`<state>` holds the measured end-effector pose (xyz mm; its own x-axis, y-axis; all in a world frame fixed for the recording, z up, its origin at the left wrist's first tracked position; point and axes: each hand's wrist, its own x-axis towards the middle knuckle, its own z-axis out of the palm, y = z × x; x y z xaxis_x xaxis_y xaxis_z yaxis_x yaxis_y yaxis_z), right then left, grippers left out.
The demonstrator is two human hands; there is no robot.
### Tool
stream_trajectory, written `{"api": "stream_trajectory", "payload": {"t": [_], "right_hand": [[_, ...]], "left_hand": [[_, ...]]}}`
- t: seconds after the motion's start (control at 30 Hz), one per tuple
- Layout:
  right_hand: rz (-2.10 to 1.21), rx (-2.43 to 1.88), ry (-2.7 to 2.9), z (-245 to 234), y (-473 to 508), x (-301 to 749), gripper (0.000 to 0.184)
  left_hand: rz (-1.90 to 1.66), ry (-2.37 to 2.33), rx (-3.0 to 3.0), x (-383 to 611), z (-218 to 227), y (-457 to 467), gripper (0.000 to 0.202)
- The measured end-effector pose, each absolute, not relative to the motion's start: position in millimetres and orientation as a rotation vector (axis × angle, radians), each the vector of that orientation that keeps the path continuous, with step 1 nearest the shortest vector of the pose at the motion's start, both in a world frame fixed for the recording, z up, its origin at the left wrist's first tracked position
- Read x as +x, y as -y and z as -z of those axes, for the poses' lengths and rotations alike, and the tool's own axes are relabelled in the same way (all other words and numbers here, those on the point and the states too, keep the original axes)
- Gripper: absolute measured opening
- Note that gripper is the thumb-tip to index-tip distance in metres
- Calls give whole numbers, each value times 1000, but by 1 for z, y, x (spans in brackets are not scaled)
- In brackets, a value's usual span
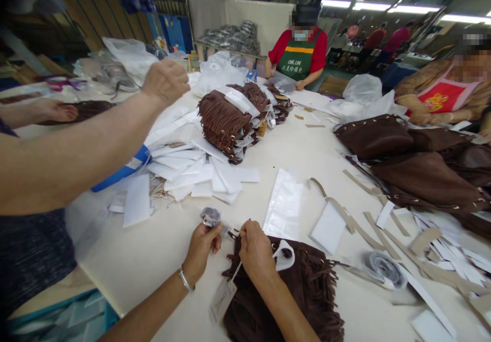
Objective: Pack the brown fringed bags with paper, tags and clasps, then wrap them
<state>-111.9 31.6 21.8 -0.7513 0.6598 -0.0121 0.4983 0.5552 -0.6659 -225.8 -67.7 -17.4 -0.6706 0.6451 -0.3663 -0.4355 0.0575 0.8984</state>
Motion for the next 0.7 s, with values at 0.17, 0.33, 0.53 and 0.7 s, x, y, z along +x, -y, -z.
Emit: {"api": "stream_trajectory", "payload": {"t": [0.17,0.33,0.53,0.7], "right_hand": [[-967,-892,2612,-23,-32,-112,16],[-956,-872,2675,-26,-31,-116,18],[-986,-890,2711,-27,-31,-118,17],[-1305,-1038,2491,-29,-32,-110,14]], "left_hand": [[-1729,-1545,221,-226,18,68,37],[-1741,-1553,215,-226,18,67,37],[-1763,-1553,202,-225,20,64,38],[-1793,-1508,193,-226,18,66,36]]}}
